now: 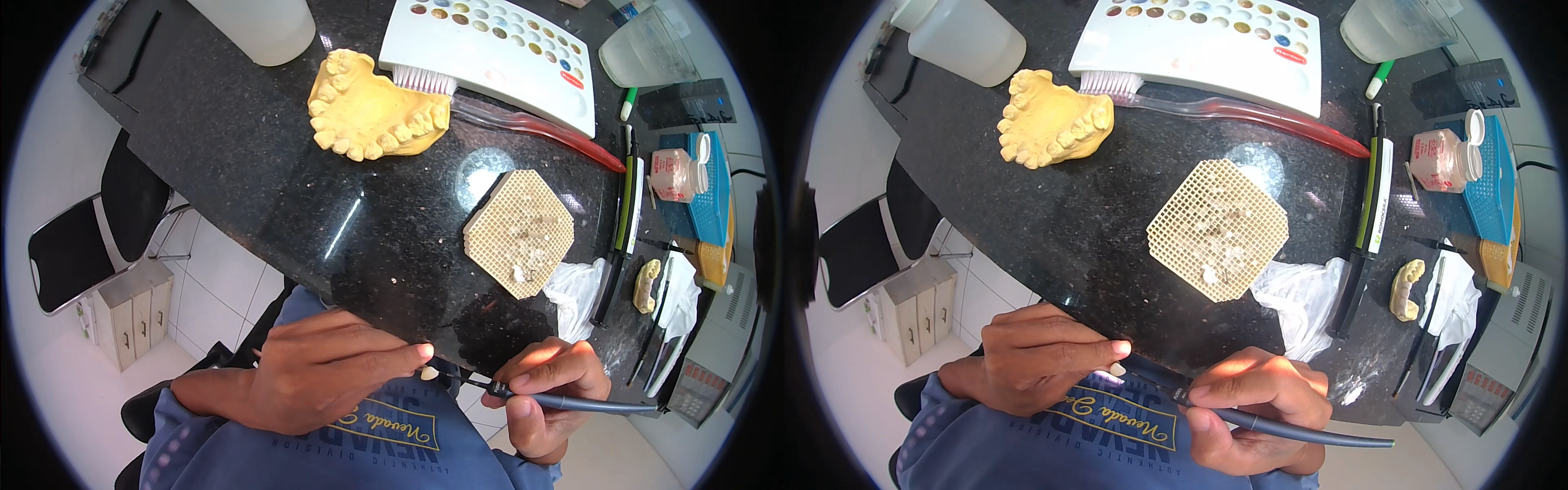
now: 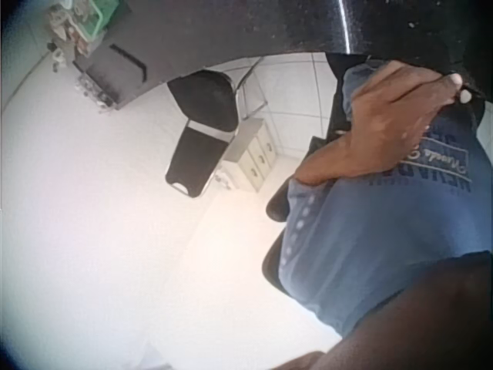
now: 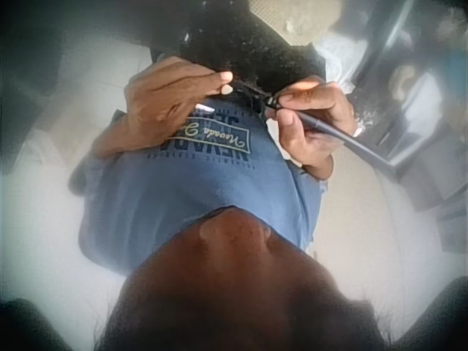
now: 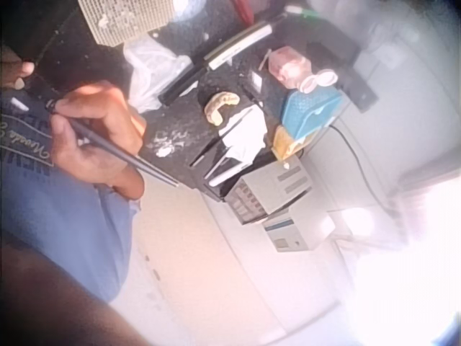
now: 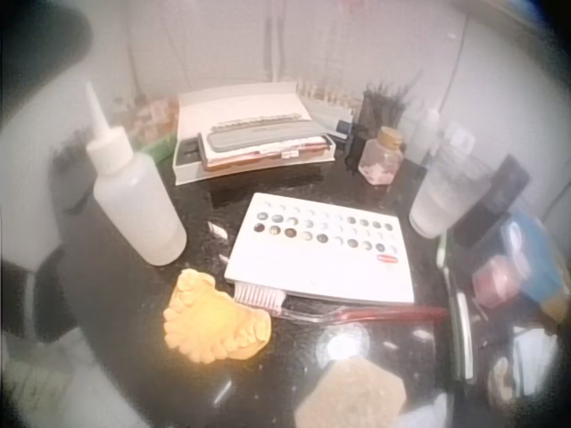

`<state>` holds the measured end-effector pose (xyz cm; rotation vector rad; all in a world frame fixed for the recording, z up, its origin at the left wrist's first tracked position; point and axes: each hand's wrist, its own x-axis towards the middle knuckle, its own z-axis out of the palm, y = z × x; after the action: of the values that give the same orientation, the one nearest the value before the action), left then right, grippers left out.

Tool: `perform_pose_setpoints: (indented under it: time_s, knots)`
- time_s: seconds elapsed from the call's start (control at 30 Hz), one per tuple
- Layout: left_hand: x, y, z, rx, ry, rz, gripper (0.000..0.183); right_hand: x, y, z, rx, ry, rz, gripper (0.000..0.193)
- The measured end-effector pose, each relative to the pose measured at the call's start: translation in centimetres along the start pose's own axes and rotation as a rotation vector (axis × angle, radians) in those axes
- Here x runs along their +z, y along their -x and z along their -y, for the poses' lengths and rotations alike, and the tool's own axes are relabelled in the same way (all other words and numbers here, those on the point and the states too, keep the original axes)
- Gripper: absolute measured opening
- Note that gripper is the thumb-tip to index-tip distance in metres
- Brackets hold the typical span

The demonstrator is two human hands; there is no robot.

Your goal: The person uses a fine brush to apply color to a small dental prosthesis held in their left hand. They repeatedly dip the brush into a color palette to select pigments and carefully paint the surface of the object.

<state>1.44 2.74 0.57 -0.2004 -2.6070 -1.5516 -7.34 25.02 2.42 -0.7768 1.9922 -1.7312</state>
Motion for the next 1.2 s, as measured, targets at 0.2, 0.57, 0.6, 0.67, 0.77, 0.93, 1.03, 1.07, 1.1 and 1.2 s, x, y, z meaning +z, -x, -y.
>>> perform_pose_setpoints:
  time_s: [0.2, 0.57, 0.6, 0.67, 0.77, 0.93, 1.03, 1.07, 1.1, 1.2]
  knots:
    - [-0.5, -0.09, -0.25, -0.001, 0.047, 0.065, 0.036, -0.35, -0.25, 0.08, -0.014, 0.007, 0.054, 0.023]
    - [-0.38, 0.04, -0.22, 0.001, 0.035, 0.054, 0.031, -0.45, -0.23, 0.01, -0.042, 0.019, 0.062, 0.022]
    - [-0.38, 0.02, -0.22, 0.003, 0.033, 0.054, 0.031, -0.25, -0.18, 0.22, -0.002, -0.017, 0.001, 0.019]
    - [-0.32, 0.08, -0.17, 0.005, 0.025, 0.048, 0.031, 0.36, -0.03, 0.62, 0.079, -0.092, -0.117, 0.013]
    - [-0.27, 0.11, -0.19, 0.007, 0.019, 0.042, 0.032, -0.33, -0.09, 0.0, -0.033, -0.001, 0.041, 0.023]
    - [-0.22, 0.05, -0.25, 0.0, 0.006, 0.033, 0.03, -0.3, -0.09, -0.06, -0.031, 0.001, 0.034, 0.023]
    - [-0.01, 0.02, -0.22, -0.008, -0.014, 0.009, 0.026, -0.34, -0.18, -0.1, -0.042, 0.009, 0.043, 0.023]
    - [-0.02, 0.02, -0.19, -0.004, -0.016, 0.01, 0.027, -0.37, -0.2, -0.1, -0.043, 0.012, 0.05, 0.023]
    - [-0.03, 0.02, -0.16, -0.001, -0.017, 0.011, 0.027, -0.36, -0.19, -0.12, -0.045, 0.011, 0.049, 0.023]
    - [-0.07, -0.02, -0.12, 0.006, -0.013, 0.016, 0.028, -0.32, -0.13, -0.13, -0.05, 0.012, 0.042, 0.022]
